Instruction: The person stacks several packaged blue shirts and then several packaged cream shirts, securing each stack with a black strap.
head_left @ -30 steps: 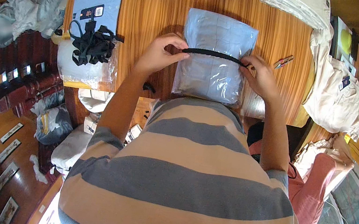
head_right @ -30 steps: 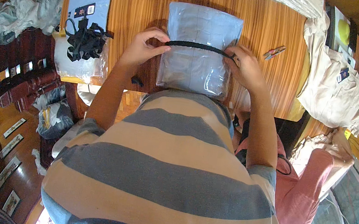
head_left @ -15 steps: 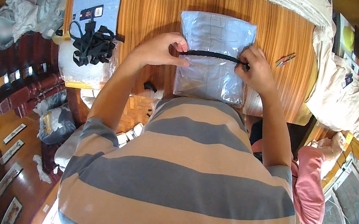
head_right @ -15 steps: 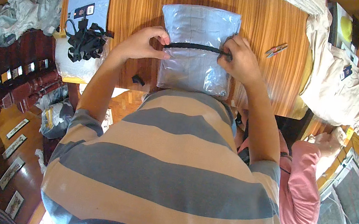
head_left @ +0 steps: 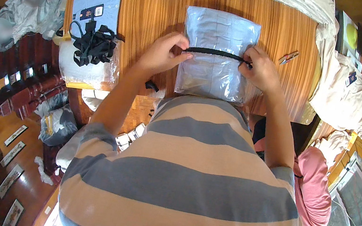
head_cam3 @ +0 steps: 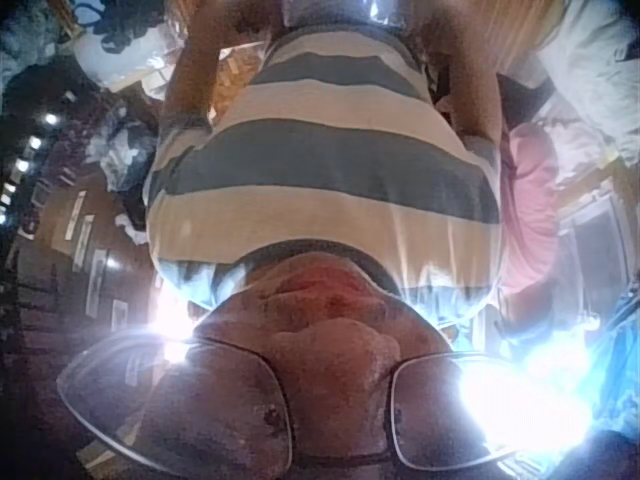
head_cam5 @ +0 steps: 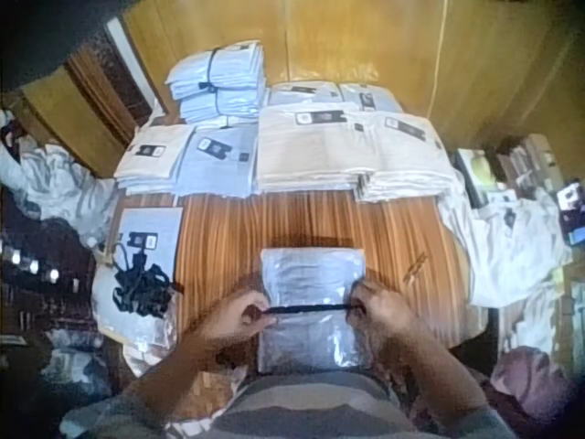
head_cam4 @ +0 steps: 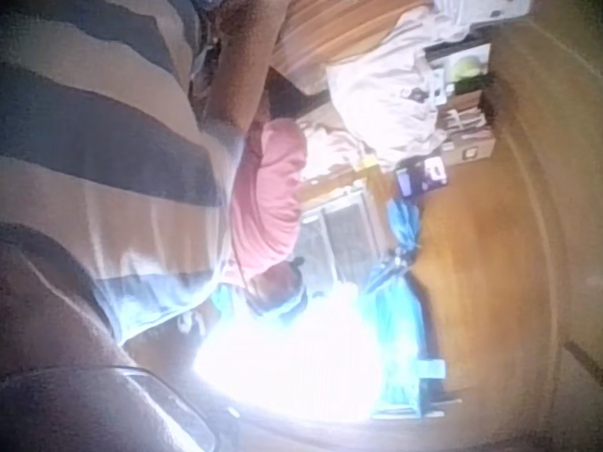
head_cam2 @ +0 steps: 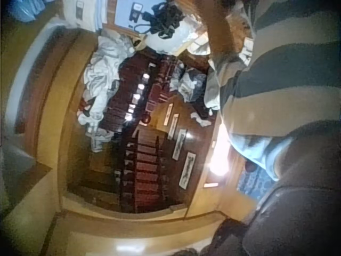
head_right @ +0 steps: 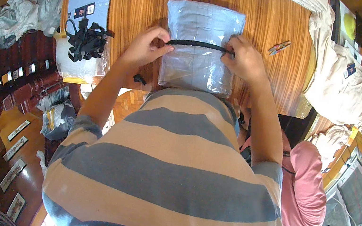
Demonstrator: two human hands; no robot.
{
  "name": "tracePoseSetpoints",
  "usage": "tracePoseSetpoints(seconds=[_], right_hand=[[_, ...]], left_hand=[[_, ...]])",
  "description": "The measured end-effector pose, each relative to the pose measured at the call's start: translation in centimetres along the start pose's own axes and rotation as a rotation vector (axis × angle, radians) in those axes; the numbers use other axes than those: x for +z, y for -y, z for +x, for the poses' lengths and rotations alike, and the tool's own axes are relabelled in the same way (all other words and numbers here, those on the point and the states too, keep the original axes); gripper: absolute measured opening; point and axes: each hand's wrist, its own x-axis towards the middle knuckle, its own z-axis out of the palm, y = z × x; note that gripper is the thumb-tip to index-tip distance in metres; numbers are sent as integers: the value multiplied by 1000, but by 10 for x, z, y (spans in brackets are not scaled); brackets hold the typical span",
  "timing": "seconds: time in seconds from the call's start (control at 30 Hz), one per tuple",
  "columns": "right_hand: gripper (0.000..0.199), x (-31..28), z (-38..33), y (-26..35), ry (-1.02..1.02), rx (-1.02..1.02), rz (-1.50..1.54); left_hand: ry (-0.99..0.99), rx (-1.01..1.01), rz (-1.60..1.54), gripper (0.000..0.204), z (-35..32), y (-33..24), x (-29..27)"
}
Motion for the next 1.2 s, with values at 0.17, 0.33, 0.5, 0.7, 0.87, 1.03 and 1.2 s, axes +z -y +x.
tracePoseSetpoints(seconds=[0.17, 0.33, 0.5, 0.7, 0.87, 1.03, 1.2], right_hand=[[21, 0, -1, 4, -18, 5, -17], [22, 4, -1, -7, -8, -20, 50], [22, 3, 0, -6, 6, -10, 54], [23, 6, -2, -8, -26, -26, 65], [22, 4, -1, -7, -5, -21, 70], [28, -11, -1, 33, -131, 6, -302], [28, 1, 11, 102, -121, -177, -190]], left_hand=[[-160, -31, 88, 25, -38, -1, 17], [-164, -284, -69, 28, -32, -15, 22], [-103, -342, -256, 37, -22, 4, 14], [28, -520, -589, 48, -18, -1, -3], [-28, -522, -675, 55, -22, 1, 1], [-157, -388, -662, 65, -31, 3, 16], [-255, -180, -571, 73, -48, -20, 42]])
